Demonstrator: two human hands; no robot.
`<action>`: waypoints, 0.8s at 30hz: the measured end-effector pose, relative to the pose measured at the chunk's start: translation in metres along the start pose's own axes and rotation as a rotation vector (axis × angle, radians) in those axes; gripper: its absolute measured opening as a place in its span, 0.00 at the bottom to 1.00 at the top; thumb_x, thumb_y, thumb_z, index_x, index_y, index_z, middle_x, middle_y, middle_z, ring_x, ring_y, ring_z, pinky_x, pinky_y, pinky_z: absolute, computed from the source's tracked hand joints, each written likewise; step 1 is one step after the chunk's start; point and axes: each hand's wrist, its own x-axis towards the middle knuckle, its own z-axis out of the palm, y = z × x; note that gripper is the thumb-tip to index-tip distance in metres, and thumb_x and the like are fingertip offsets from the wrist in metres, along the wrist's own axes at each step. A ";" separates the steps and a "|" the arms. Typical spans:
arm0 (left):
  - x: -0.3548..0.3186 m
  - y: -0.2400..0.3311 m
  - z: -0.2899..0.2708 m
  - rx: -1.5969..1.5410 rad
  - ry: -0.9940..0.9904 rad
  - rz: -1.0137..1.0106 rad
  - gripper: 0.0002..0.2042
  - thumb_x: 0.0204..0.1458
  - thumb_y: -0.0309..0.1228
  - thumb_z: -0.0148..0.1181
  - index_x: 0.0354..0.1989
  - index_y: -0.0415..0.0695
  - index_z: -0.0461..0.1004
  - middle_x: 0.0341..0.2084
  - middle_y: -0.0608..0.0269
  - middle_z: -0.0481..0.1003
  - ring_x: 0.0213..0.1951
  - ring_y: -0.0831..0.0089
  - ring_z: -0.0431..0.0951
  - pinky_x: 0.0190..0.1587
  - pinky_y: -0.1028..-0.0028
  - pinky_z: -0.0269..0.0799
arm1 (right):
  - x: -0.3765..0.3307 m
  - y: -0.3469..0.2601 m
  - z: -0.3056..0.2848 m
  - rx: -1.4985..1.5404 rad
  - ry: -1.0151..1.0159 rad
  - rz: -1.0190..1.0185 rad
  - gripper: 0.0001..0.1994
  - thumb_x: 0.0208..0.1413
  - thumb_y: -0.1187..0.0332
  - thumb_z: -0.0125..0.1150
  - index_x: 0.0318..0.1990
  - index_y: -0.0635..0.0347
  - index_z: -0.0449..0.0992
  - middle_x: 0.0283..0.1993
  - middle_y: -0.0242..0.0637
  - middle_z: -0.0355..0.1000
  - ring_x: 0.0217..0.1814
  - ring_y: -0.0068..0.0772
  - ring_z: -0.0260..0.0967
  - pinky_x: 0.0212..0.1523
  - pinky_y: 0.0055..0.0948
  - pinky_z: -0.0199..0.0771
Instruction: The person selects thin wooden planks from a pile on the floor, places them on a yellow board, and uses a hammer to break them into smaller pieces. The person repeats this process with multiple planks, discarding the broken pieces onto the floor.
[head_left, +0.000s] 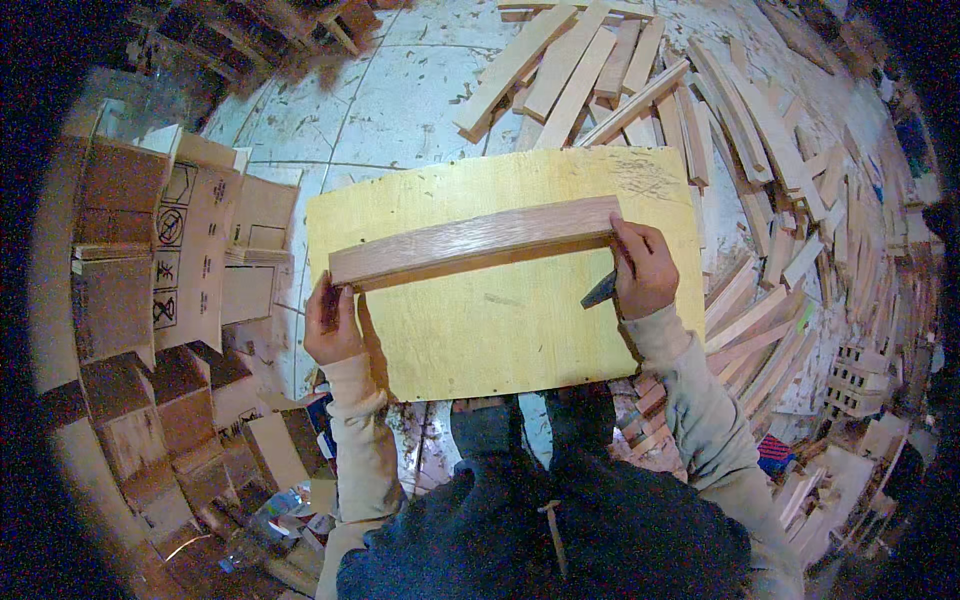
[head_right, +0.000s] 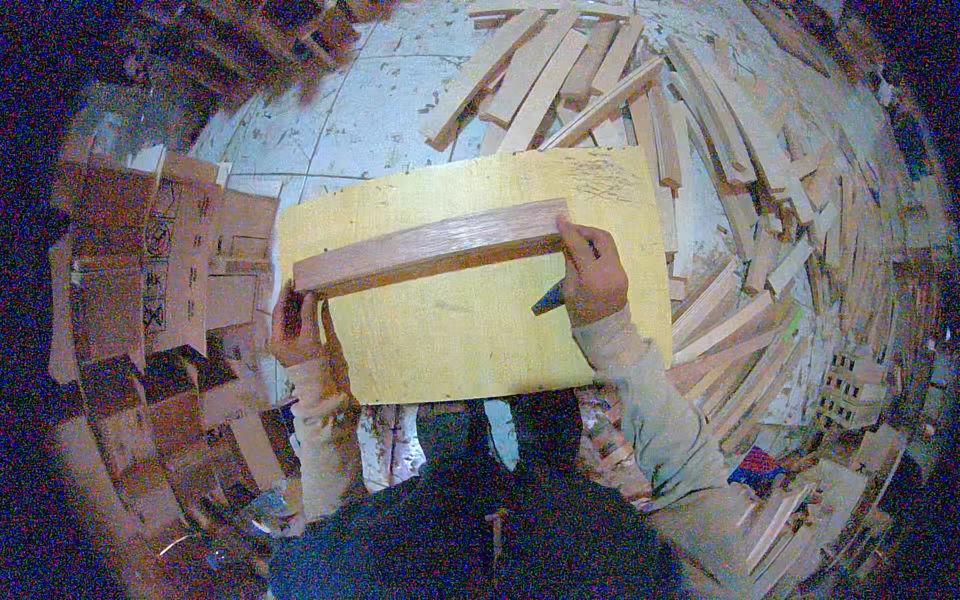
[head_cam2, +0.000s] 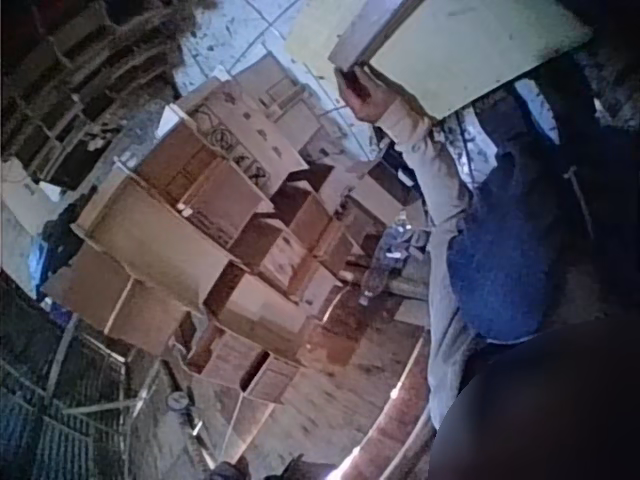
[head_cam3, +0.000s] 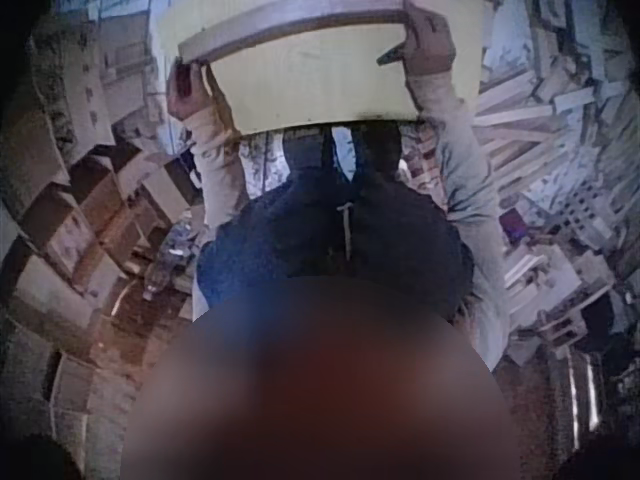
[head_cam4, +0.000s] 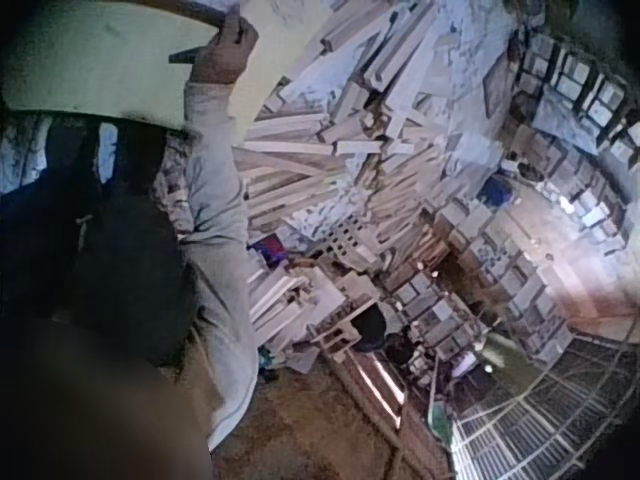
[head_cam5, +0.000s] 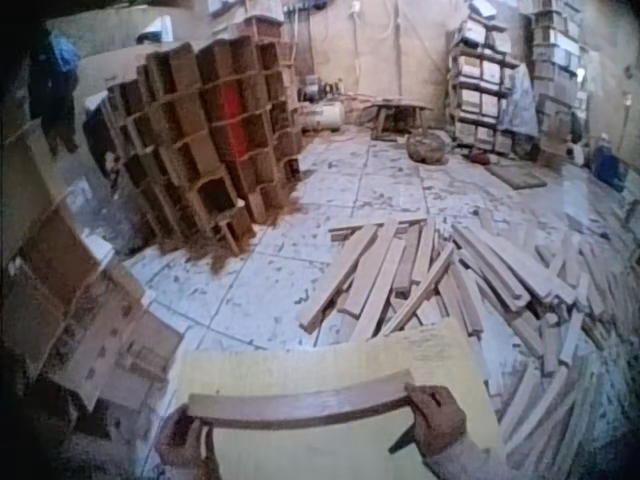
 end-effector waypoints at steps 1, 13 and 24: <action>0.000 -0.002 -0.001 0.034 -0.035 0.046 0.16 0.53 0.21 0.61 0.51 0.35 0.74 0.44 0.56 0.75 0.43 0.73 0.76 0.48 0.75 0.73 | 0.001 0.003 0.000 0.009 0.019 0.004 0.19 0.48 0.81 0.63 0.49 0.56 0.79 0.36 0.41 0.74 0.35 0.38 0.75 0.34 0.28 0.75; -0.001 -0.003 -0.003 0.105 0.047 0.164 0.11 0.50 0.16 0.62 0.43 0.31 0.77 0.38 0.53 0.75 0.39 0.69 0.77 0.41 0.74 0.78 | 0.011 0.006 0.000 0.166 0.037 0.059 0.16 0.46 0.83 0.62 0.44 0.60 0.81 0.36 0.43 0.76 0.34 0.30 0.76 0.34 0.24 0.76; 0.009 -0.019 -0.016 -0.132 0.022 -0.103 0.12 0.51 0.17 0.62 0.45 0.33 0.77 0.36 0.55 0.79 0.39 0.72 0.78 0.43 0.75 0.76 | 0.015 0.004 -0.001 -0.002 -0.018 -0.105 0.17 0.46 0.80 0.63 0.47 0.59 0.78 0.38 0.43 0.74 0.37 0.38 0.76 0.34 0.28 0.77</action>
